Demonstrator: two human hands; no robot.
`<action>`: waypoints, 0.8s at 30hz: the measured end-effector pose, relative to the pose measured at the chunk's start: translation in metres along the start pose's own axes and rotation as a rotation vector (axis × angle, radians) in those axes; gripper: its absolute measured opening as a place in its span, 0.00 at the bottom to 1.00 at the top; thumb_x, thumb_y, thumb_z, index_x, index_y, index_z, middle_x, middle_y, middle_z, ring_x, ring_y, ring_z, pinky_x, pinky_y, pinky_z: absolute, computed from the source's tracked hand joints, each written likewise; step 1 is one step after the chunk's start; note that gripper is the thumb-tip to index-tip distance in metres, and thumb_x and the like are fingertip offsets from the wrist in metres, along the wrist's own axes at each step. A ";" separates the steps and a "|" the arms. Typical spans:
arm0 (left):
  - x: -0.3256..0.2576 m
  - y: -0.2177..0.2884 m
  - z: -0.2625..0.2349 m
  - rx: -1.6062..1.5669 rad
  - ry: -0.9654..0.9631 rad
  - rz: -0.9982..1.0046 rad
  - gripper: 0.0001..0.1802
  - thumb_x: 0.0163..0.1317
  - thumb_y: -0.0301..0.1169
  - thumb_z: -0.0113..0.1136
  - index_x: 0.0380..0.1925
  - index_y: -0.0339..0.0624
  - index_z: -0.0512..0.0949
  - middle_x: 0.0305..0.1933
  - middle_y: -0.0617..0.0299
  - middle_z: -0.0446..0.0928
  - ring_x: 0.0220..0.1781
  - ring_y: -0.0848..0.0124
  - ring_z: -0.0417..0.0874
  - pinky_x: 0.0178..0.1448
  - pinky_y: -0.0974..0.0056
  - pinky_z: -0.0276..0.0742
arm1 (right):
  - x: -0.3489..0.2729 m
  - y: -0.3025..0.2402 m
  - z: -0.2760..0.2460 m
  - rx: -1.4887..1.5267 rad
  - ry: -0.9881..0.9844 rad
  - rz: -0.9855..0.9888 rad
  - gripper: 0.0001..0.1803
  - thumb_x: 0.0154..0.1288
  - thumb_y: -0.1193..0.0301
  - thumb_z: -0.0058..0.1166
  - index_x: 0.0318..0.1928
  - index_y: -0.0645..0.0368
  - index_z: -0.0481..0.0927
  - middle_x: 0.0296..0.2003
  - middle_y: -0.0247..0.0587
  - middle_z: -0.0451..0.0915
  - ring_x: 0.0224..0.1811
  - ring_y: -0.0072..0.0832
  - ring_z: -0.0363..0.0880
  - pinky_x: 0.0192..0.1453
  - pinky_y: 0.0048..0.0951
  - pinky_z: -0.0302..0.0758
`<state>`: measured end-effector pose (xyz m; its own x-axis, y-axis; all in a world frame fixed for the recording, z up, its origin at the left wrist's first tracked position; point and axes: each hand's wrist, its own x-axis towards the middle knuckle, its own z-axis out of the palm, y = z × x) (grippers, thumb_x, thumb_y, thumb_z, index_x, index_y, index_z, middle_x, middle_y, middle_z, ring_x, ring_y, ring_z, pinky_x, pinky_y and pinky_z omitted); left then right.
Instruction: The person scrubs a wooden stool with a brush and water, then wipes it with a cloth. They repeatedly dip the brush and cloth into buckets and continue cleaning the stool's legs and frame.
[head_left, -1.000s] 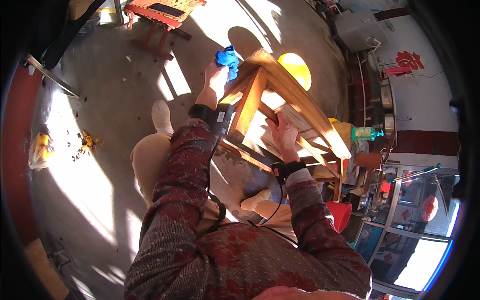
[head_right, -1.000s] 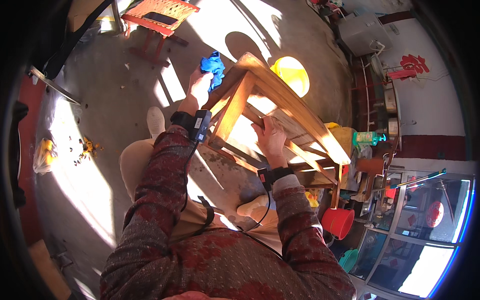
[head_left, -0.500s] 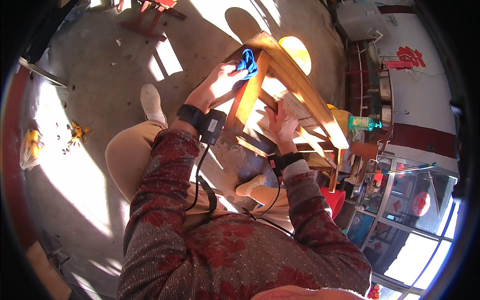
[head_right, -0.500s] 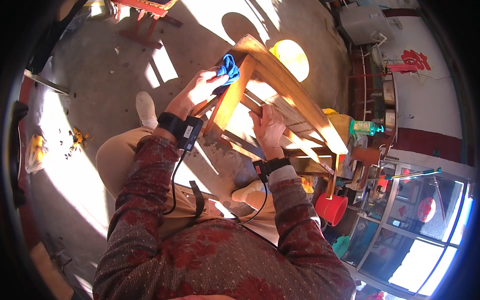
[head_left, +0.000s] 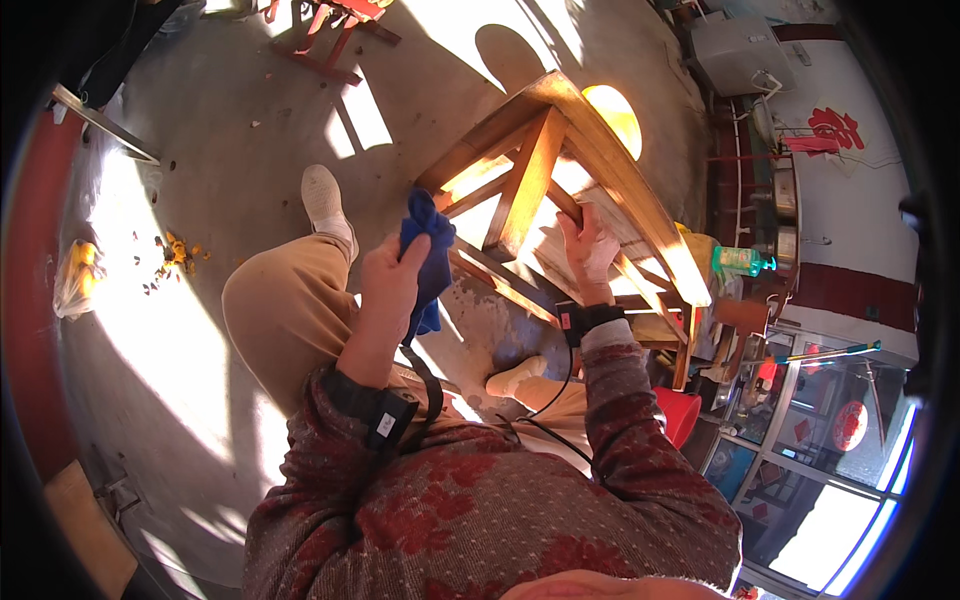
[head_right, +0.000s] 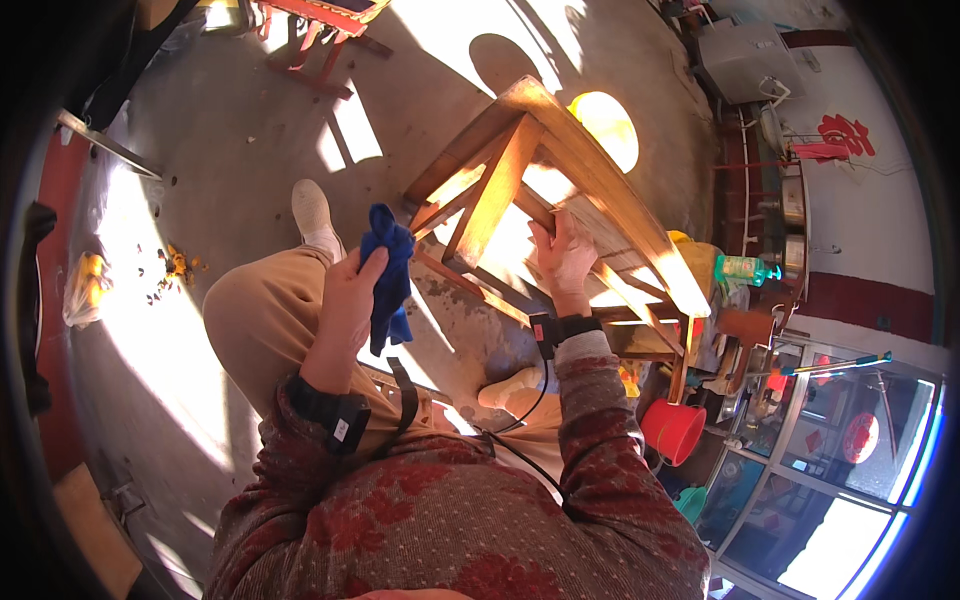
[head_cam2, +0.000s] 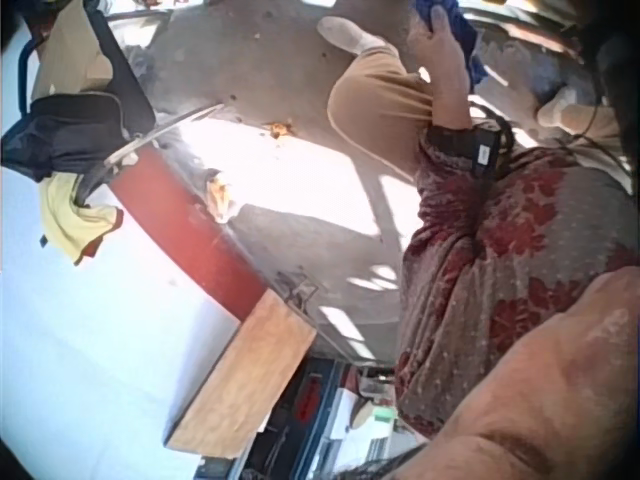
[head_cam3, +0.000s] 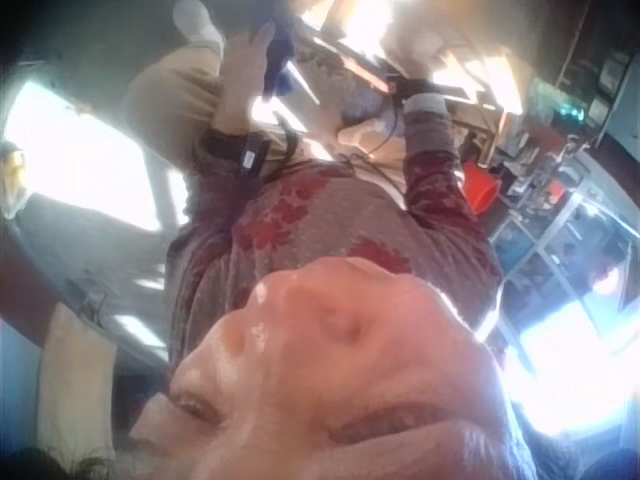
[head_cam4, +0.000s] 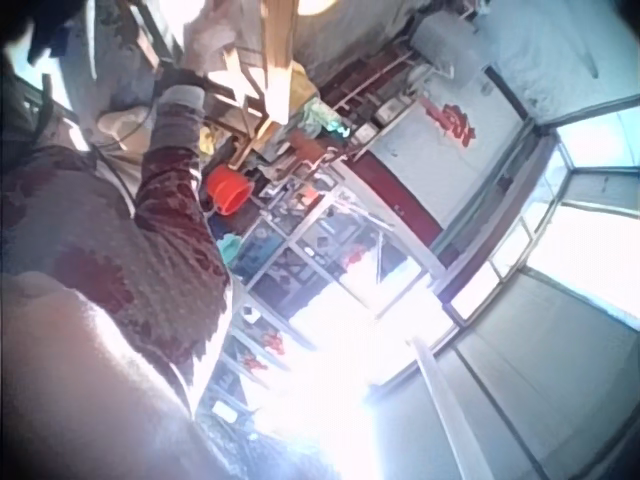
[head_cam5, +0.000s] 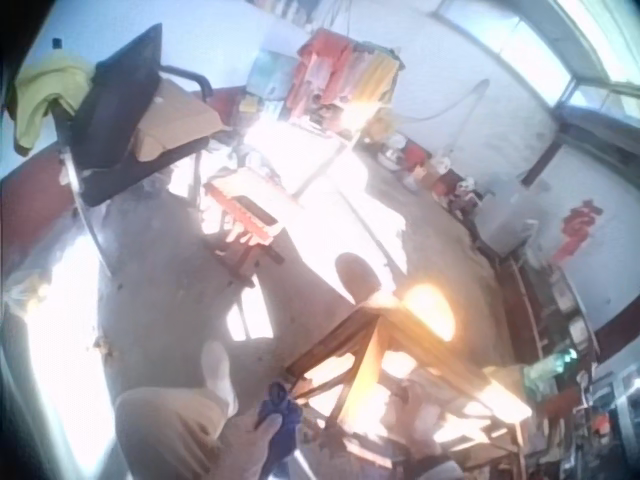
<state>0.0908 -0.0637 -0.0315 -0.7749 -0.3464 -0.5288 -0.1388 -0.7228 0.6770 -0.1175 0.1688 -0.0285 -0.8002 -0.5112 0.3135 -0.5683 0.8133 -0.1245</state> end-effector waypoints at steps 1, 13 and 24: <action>0.013 0.005 0.001 -0.045 0.060 0.079 0.15 0.69 0.28 0.54 0.53 0.34 0.75 0.41 0.62 0.81 0.38 0.77 0.81 0.43 0.71 0.79 | -0.001 0.000 0.000 0.012 0.017 -0.010 0.17 0.56 0.57 0.63 0.29 0.56 0.73 0.21 0.40 0.75 0.24 0.44 0.75 0.29 0.42 0.71; 0.127 -0.041 0.068 0.021 -0.236 0.387 0.22 0.64 0.14 0.47 0.55 0.38 0.77 0.53 0.64 0.78 0.52 0.76 0.76 0.58 0.73 0.68 | -0.003 -0.002 -0.001 -0.020 -0.039 0.042 0.16 0.57 0.58 0.62 0.35 0.57 0.75 0.24 0.41 0.75 0.29 0.47 0.75 0.35 0.43 0.71; 0.198 -0.108 -0.010 -0.019 0.281 0.098 0.15 0.64 0.22 0.50 0.48 0.38 0.80 0.41 0.50 0.83 0.40 0.60 0.85 0.44 0.62 0.81 | -0.010 -0.011 -0.005 -0.061 -0.047 0.011 0.17 0.55 0.60 0.63 0.38 0.58 0.77 0.30 0.42 0.77 0.34 0.47 0.75 0.37 0.43 0.71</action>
<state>-0.0416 -0.0606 -0.2142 -0.5829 -0.5649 -0.5840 -0.0585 -0.6877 0.7236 -0.1019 0.1663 -0.0255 -0.8154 -0.5133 0.2678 -0.5477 0.8338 -0.0694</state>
